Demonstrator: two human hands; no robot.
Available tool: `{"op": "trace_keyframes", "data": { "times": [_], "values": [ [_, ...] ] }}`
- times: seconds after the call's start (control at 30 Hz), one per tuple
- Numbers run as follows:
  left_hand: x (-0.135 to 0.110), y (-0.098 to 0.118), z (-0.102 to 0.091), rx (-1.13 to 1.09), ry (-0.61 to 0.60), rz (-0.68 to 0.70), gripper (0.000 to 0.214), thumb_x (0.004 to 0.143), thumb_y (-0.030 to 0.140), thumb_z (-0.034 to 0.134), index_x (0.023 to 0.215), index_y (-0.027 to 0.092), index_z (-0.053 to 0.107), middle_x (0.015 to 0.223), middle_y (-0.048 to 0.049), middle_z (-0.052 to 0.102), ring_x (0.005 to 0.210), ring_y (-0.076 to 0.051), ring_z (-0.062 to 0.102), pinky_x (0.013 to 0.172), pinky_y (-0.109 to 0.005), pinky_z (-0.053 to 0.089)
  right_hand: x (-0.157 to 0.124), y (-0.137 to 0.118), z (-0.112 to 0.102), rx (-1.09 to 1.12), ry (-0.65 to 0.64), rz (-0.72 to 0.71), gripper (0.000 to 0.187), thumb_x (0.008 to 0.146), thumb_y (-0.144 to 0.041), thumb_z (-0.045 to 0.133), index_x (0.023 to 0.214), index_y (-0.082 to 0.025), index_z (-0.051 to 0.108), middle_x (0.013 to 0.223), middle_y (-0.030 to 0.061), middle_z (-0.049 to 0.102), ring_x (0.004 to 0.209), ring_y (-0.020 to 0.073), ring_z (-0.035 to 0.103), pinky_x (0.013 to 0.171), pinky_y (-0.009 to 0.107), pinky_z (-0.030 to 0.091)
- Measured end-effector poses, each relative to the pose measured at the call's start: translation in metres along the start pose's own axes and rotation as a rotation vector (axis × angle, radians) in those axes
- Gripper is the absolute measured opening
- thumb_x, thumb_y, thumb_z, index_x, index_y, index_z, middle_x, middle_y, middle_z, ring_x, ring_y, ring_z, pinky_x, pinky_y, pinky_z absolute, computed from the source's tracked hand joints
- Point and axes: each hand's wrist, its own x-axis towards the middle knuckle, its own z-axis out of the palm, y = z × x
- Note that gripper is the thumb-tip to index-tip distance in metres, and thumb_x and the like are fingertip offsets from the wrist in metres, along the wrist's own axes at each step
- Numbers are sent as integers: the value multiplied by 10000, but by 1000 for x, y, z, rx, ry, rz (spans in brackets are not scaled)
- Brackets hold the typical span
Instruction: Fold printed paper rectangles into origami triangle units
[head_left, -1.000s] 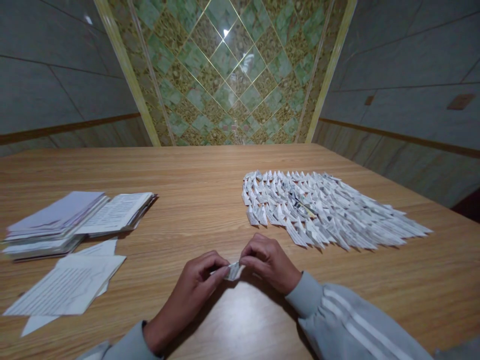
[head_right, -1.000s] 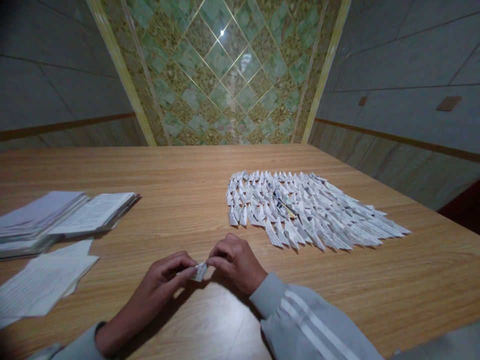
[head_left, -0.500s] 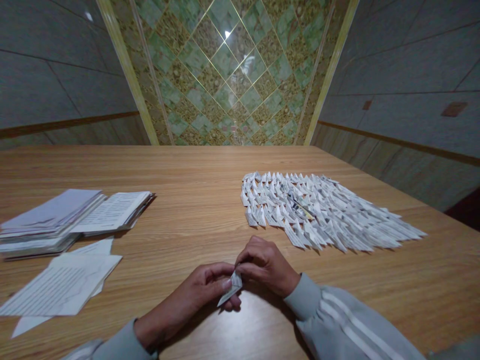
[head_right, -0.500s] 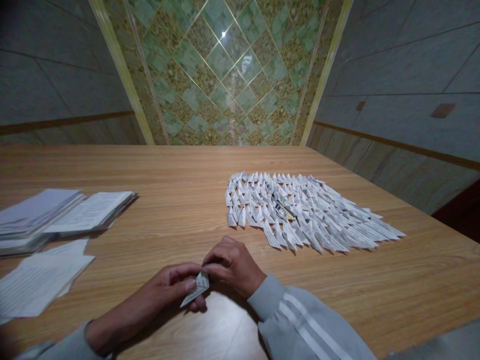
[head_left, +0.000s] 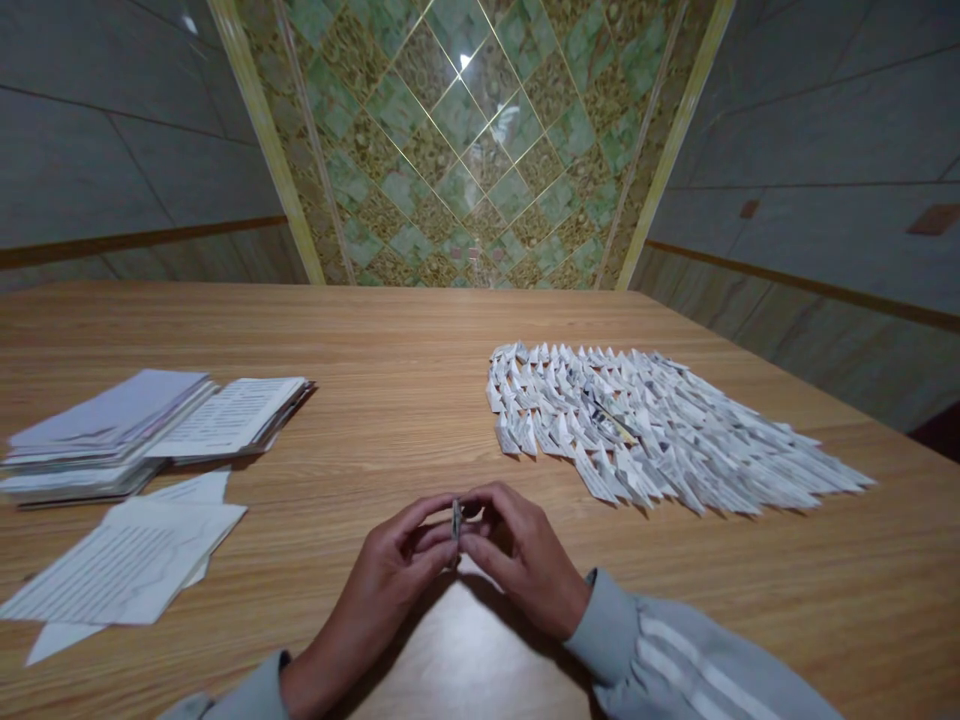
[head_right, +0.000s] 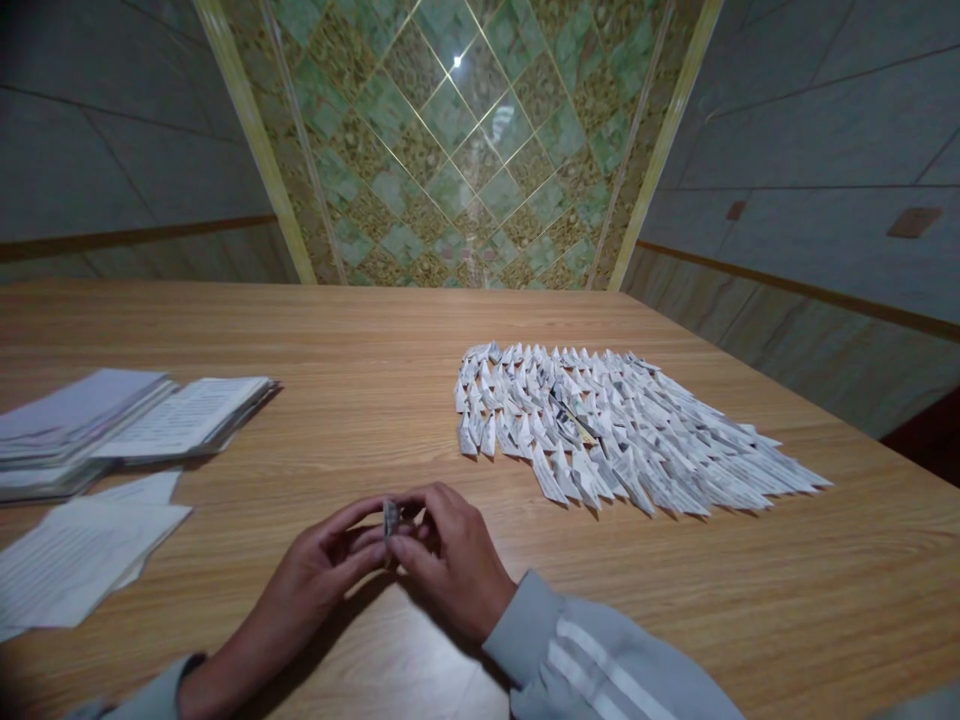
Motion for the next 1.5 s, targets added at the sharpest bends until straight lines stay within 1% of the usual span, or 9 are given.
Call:
{"op": "trace_keyframes", "data": {
  "times": [0.13, 0.43, 0.6, 0.8, 1.0, 1.13, 1.2, 1.3, 1.5],
  "values": [
    [-1, -2, 5, -23, -10, 25, 375, 777, 183, 770, 1145, 197, 702, 1144, -101, 737, 1006, -272, 720, 936, -392, 549, -1, 1, 2, 13, 16, 60, 271, 797, -103, 705, 1045, -177, 623, 927, 21, 666, 809, 166, 611, 715, 269, 458],
    [-2, 6, 9, -44, 3, 1, 359, 724, 128, 770, 1075, 188, 721, 1143, -105, 731, 986, -273, 722, 884, -379, 563, -1, -1, 1, 32, 35, 102, 140, 851, -180, 663, 984, -182, 621, 859, 10, 657, 710, 147, 584, 654, 259, 450],
    [-3, 7, 10, -38, 9, 12, 339, 740, 168, 781, 1073, 188, 723, 1127, -111, 735, 961, -256, 717, 843, -347, 557, -1, 2, 1, -117, 77, -45, 131, 859, -148, 602, 985, -183, 614, 883, 33, 658, 788, 181, 605, 689, 283, 451],
    [-3, 12, 14, -7, 33, 18, 334, 799, 239, 746, 1120, 165, 691, 1095, -127, 742, 905, -227, 703, 743, -288, 536, -4, 4, 3, -334, 111, -224, 287, 856, -65, 543, 1114, -186, 577, 951, 59, 653, 880, 220, 587, 766, 335, 454],
    [-3, 12, 13, -30, 62, -43, 400, 770, 237, 736, 1151, 150, 653, 982, -97, 764, 818, -201, 691, 704, -270, 523, -5, 0, 1, -447, -11, -226, 241, 859, -56, 540, 1047, -189, 611, 1007, 87, 621, 912, 241, 550, 773, 350, 444],
    [-3, 12, 10, -42, 92, -18, 357, 816, 291, 709, 1145, 160, 669, 1138, -110, 729, 985, -227, 684, 826, -290, 530, -7, -2, 0, -530, -54, -214, 159, 898, -135, 565, 1025, -188, 645, 1003, 102, 617, 897, 251, 550, 750, 356, 429],
    [-3, 10, 10, -64, 111, -16, 358, 820, 309, 724, 1144, 169, 665, 1217, -120, 697, 1066, -241, 667, 878, -300, 525, -7, -3, 0, -515, -67, -213, 178, 888, -126, 561, 1022, -188, 661, 1014, 108, 616, 909, 254, 552, 759, 363, 430],
    [-3, 5, 10, -91, 114, -19, 451, 784, 267, 767, 1203, 196, 618, 1318, -139, 638, 979, -234, 697, 819, -319, 556, -6, -3, 1, -355, -41, -184, 212, 875, -84, 526, 978, -196, 673, 974, 87, 627, 911, 234, 567, 771, 348, 441],
    [-8, -3, 11, 59, 32, 91, 509, 880, 236, 675, 1365, 264, 523, 1456, -133, 536, 1071, -246, 690, 907, -355, 557, 1, 1, -3, -42, 63, 37, 130, 887, -157, 601, 992, -181, 673, 930, 54, 668, 845, 196, 611, 731, 307, 458]
  ]
}}
